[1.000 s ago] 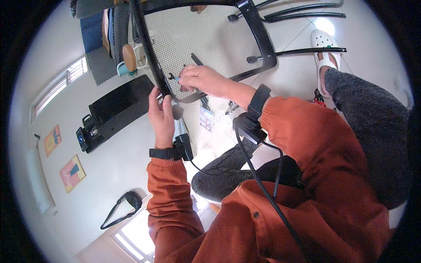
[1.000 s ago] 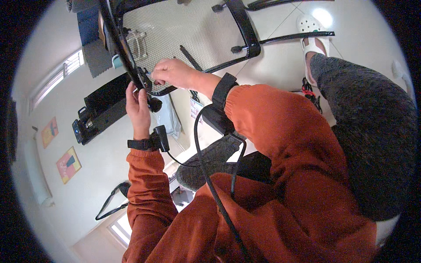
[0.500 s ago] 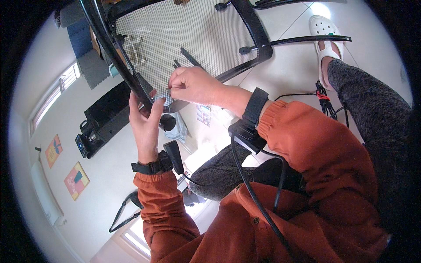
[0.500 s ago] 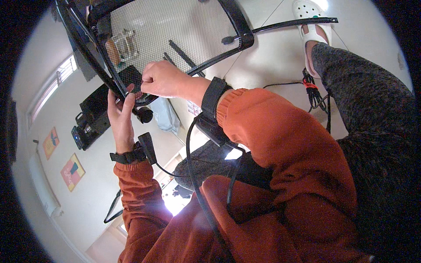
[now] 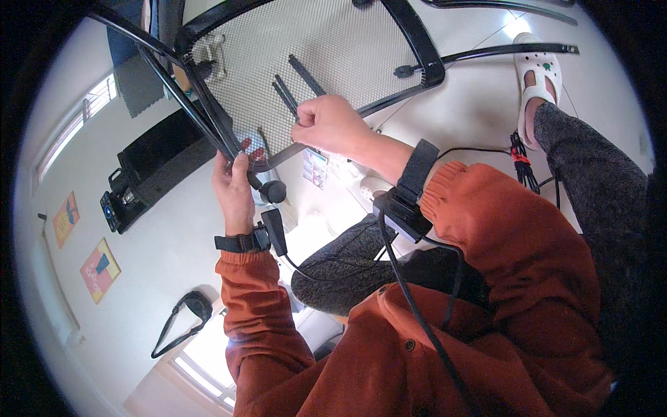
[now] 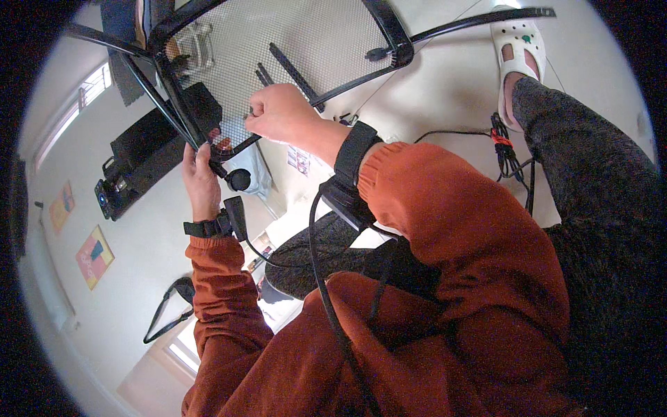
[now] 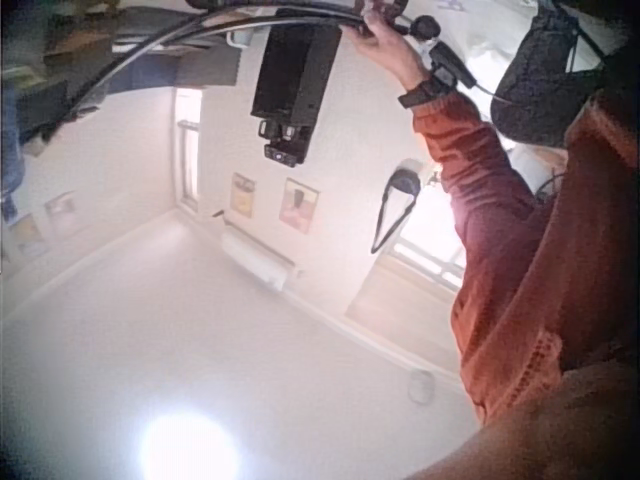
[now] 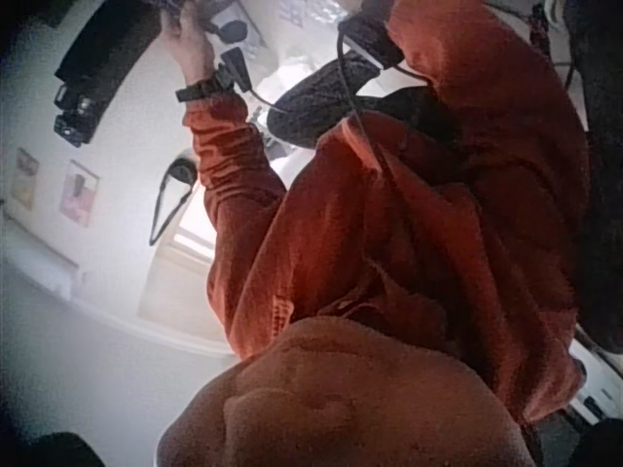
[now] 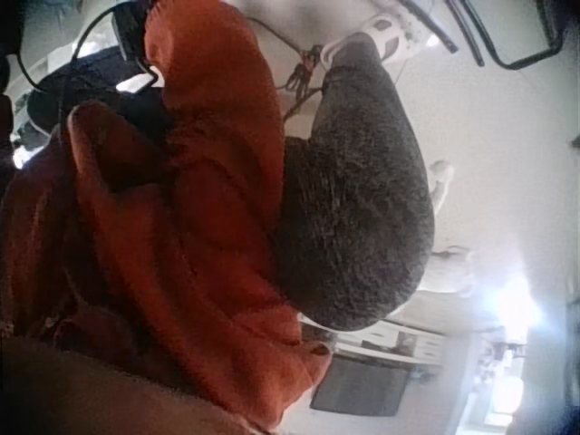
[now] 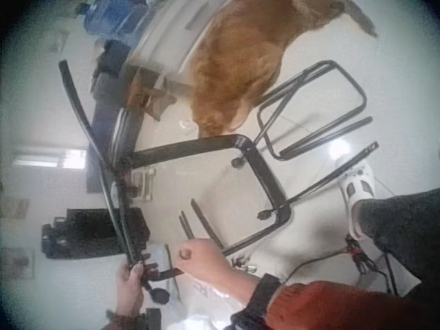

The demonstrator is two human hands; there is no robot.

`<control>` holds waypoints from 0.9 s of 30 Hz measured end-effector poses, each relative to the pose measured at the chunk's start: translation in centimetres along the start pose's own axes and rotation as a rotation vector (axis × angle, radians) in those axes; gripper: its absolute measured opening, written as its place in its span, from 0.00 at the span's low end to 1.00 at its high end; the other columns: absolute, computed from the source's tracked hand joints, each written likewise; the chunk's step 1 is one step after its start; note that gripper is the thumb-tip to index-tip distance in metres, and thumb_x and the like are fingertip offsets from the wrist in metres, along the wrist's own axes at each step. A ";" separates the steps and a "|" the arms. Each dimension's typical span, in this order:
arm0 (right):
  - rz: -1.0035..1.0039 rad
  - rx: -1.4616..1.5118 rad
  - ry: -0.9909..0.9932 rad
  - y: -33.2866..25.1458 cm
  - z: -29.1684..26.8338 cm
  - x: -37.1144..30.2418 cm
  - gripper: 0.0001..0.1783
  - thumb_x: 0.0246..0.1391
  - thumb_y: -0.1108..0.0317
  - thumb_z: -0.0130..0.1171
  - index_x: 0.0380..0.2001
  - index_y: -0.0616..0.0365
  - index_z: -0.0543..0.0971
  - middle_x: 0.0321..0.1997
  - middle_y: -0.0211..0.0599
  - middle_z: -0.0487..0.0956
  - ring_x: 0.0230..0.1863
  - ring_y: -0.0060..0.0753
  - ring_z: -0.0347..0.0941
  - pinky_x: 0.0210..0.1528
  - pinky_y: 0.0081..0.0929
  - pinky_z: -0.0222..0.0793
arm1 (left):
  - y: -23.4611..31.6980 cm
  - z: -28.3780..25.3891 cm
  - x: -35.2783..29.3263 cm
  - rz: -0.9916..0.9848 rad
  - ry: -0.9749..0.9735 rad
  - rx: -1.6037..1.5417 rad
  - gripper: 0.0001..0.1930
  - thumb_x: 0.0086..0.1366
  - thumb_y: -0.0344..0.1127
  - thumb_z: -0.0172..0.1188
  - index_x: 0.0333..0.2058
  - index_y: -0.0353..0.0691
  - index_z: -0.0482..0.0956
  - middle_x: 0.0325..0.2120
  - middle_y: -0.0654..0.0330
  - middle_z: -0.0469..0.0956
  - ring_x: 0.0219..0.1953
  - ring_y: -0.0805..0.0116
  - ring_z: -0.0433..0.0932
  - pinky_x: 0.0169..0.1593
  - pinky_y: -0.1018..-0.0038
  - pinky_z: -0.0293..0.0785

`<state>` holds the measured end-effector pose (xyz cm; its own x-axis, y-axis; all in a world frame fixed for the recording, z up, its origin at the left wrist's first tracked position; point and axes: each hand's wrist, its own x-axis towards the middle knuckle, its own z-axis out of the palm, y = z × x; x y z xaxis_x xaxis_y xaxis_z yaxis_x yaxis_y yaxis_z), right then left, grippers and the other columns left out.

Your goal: The person assembles a black office chair by attaching metal rods to the chair frame using screws and a screwdriver. They tighten the screws and adjust the components to secure the parts together.

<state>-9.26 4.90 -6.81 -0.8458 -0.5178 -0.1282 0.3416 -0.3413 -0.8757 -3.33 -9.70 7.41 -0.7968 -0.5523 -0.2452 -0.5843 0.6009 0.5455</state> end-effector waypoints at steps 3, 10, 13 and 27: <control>0.013 -0.005 0.023 1.1 0.9 0.0 0.13 0.37 0.71 0.60 0.12 0.61 0.66 0.11 0.32 0.66 0.14 0.23 0.60 0.20 0.24 0.58 | -2.6 0.0 -0.2 -0.051 -0.010 -0.043 0.14 0.63 0.32 0.44 0.44 0.31 0.69 0.35 0.59 0.76 0.33 0.72 0.77 0.36 0.79 0.73; 0.057 -0.132 0.059 3.7 2.4 0.2 0.06 0.39 0.73 0.57 0.24 0.62 0.74 0.20 0.37 0.77 0.22 0.29 0.74 0.26 0.23 0.68 | -9.8 4.0 -2.2 -0.180 -0.055 -0.416 0.20 0.64 0.40 0.45 0.48 0.30 0.63 0.45 0.52 0.71 0.42 0.61 0.75 0.43 0.70 0.74; 0.113 -0.269 -0.129 4.8 2.2 -0.1 0.07 0.42 0.72 0.56 0.27 0.62 0.76 0.22 0.39 0.78 0.24 0.33 0.75 0.28 0.28 0.69 | -12.4 6.9 -3.3 -0.218 -0.058 -0.632 0.18 0.64 0.39 0.44 0.49 0.34 0.63 0.43 0.54 0.72 0.41 0.64 0.75 0.42 0.70 0.74; 0.260 -0.840 -0.306 13.2 0.8 -0.2 0.09 0.40 0.69 0.55 0.23 0.62 0.79 0.25 0.51 0.77 0.29 0.51 0.75 0.32 0.40 0.71 | -17.8 17.2 -4.5 -0.349 -0.199 -1.162 0.18 0.64 0.31 0.45 0.52 0.35 0.59 0.43 0.57 0.71 0.42 0.67 0.74 0.44 0.71 0.73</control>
<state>-4.25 -0.17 -17.98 -0.5989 -0.7232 -0.3439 -0.0041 0.4322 -0.9017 8.01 -7.96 -14.97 -0.6945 -0.4213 -0.5833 -0.3675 -0.4892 0.7910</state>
